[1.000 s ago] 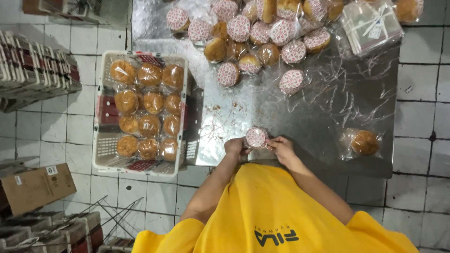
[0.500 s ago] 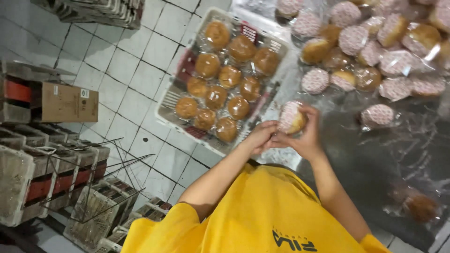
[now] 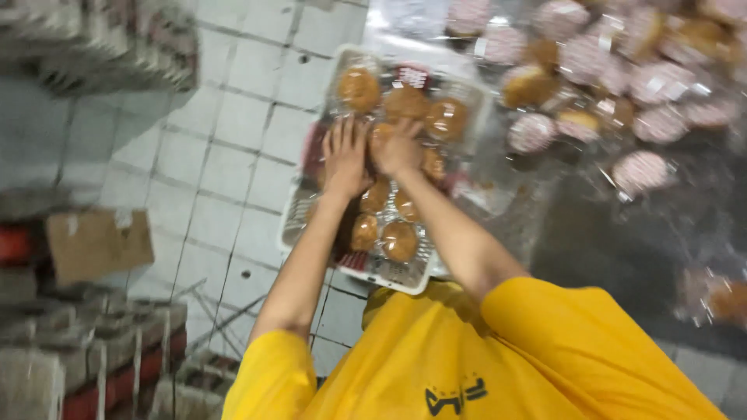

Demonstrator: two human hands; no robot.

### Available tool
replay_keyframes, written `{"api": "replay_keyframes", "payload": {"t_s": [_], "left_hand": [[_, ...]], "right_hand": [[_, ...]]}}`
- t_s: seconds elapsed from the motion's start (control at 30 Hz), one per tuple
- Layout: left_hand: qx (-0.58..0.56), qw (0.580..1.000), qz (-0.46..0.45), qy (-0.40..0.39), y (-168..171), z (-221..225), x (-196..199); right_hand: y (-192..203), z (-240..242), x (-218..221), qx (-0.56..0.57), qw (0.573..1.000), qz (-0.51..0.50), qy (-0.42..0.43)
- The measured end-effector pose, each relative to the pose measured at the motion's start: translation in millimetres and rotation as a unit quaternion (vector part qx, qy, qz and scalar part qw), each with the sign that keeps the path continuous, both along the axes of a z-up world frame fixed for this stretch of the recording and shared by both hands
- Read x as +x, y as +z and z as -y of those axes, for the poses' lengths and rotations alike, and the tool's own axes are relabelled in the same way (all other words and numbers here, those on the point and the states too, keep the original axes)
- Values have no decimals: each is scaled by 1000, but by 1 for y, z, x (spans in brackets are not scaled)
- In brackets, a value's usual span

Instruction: The person picks up baked goods from a metal table and places them into plastic bags, then arranges the bagged items into a white plastic basket.

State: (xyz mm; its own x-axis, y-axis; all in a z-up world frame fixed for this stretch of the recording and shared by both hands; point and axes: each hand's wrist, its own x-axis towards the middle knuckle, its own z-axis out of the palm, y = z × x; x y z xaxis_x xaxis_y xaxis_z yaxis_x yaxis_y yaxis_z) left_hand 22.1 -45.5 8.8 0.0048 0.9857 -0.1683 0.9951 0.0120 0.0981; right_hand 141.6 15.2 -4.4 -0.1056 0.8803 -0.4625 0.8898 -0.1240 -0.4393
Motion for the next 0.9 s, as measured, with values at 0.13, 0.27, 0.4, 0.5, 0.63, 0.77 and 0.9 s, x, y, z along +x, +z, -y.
{"api": "replay_keyframes", "payload": {"t_s": [0.13, 0.27, 0.4, 0.5, 0.63, 0.77, 0.9], "left_hand": [[-27, 993, 70, -95, 1, 2, 30], [-75, 995, -11, -70, -32, -11, 27], [-140, 990, -21, -17, -7, -13, 64], [-28, 979, 196, -46, 45, 13, 125], [-5, 953, 300, -36, 54, 35, 226], [-231, 725, 635, 130, 5, 51, 299], [-251, 478, 794, 279, -21, 56, 323]], "right_hand": [[22, -10, 48, -25, 998, -51, -2], [-10, -28, 190, 266, 943, -186, -72], [-48, -66, 391, 501, 841, -44, -200], [-101, -39, 492, 245, 925, 151, -247], [-125, 9, 526, 81, 982, 65, -156], [-78, 55, 468, -35, 817, -427, -386], [-26, 84, 404, -291, 649, -556, -430]]}}
